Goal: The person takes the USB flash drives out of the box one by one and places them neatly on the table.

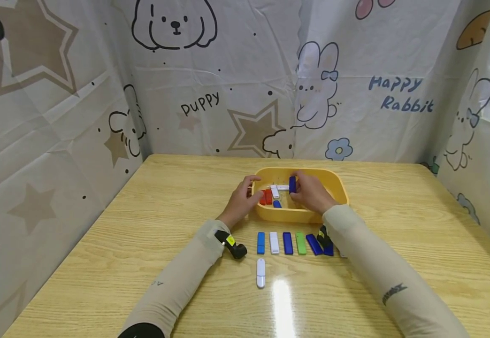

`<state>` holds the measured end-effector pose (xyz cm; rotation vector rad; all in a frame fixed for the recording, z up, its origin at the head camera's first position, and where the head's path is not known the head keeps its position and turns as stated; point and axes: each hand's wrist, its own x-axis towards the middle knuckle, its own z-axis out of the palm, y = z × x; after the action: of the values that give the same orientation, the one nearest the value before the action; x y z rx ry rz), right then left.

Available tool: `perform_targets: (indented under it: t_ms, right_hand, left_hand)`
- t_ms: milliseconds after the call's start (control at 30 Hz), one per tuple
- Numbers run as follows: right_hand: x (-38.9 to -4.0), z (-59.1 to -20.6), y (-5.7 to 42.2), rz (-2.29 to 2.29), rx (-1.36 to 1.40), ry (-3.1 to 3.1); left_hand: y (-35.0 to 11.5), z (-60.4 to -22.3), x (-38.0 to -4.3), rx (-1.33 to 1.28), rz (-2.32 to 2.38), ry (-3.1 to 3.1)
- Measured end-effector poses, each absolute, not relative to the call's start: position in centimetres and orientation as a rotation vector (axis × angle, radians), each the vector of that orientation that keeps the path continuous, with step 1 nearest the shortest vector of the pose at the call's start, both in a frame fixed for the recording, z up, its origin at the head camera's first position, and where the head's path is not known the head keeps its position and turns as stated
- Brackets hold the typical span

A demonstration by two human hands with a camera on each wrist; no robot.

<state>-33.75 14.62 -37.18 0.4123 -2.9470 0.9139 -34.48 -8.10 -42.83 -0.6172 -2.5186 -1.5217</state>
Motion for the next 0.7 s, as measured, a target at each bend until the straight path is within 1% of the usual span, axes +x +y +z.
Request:
perform_targets:
  t_ms: [167, 400, 567, 700]
  right_hand:
    - [-33.5, -37.0, 14.5, 0.955, 0.401, -2.832]
    - [-32.7, -36.3, 14.6, 0.899, 0.476, -2.708]
    - [-31.6, -35.2, 14.3, 0.914, 0.552, -2.631]
    - [-30.0, -34.8, 14.2, 0.901, 0.600, -2.603]
  left_hand:
    - [-8.2, -43.0, -34.7, -0.627, -1.531, -2.504]
    - [-8.0, -43.1, -34.6, -0.608, -1.568, -2.504]
    - [-8.1, -43.0, -34.6, -0.605, -1.559, -2.493]
    - [-8.2, -42.9, -34.6, -0.625, -1.533, -2.501]
